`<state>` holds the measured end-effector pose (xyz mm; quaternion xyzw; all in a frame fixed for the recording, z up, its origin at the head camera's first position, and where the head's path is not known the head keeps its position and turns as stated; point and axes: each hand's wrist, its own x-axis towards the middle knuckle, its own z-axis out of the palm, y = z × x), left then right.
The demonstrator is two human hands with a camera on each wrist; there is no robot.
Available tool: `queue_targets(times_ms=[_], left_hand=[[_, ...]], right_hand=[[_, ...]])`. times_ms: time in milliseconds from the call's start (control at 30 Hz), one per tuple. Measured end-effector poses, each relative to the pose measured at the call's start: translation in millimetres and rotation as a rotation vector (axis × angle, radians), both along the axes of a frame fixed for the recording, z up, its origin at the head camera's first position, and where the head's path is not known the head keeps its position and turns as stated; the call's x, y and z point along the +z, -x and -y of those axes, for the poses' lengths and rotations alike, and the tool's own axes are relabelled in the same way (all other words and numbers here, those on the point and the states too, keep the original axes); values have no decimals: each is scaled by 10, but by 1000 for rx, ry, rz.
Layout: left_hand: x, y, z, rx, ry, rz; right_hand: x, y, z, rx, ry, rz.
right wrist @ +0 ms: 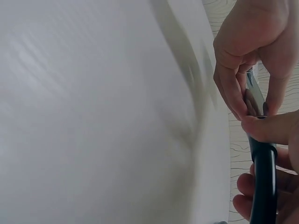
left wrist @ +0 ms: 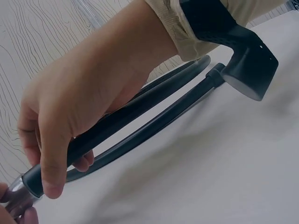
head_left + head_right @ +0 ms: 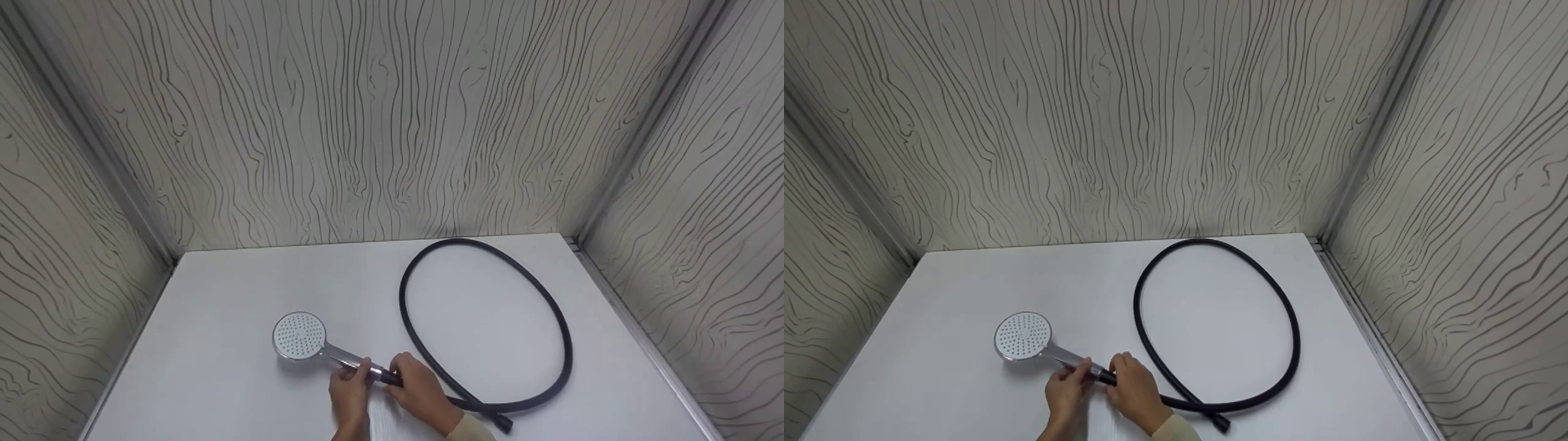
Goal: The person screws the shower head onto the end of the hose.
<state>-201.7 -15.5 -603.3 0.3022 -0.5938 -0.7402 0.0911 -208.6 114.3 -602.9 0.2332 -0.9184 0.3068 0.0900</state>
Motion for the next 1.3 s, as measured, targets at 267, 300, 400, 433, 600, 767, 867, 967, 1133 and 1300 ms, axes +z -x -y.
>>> queue_targets(times_ms=[267, 300, 400, 433, 600, 767, 867, 967, 1133, 1300], left_hand=[[10, 9, 4, -36, 20, 81], [11, 12, 6, -41, 18, 78], [19, 13, 14, -57, 17, 67], [19, 14, 15, -57, 17, 60], [20, 4, 23, -40, 5, 7], [24, -16, 31, -55, -1, -11], [23, -17, 33, -64, 19, -4], [28, -11, 32, -71, 31, 2], [38, 1, 39, -76, 22, -2], [40, 8, 48, -73, 10, 2]], right_hand=[[-17, -10, -3, -1, 17, -58], [-11, -10, -6, 2, 16, -49], [12, -4, -16, 26, 11, -22], [20, -1, -21, 35, 6, -9], [73, 30, -55, 85, 2, 133], [126, 77, -97, 129, 44, 317], [125, 107, -120, 156, 83, 380], [111, 130, -138, 168, 129, 428], [92, 135, -140, 133, 210, 454], [97, 119, -115, 81, 187, 405]])
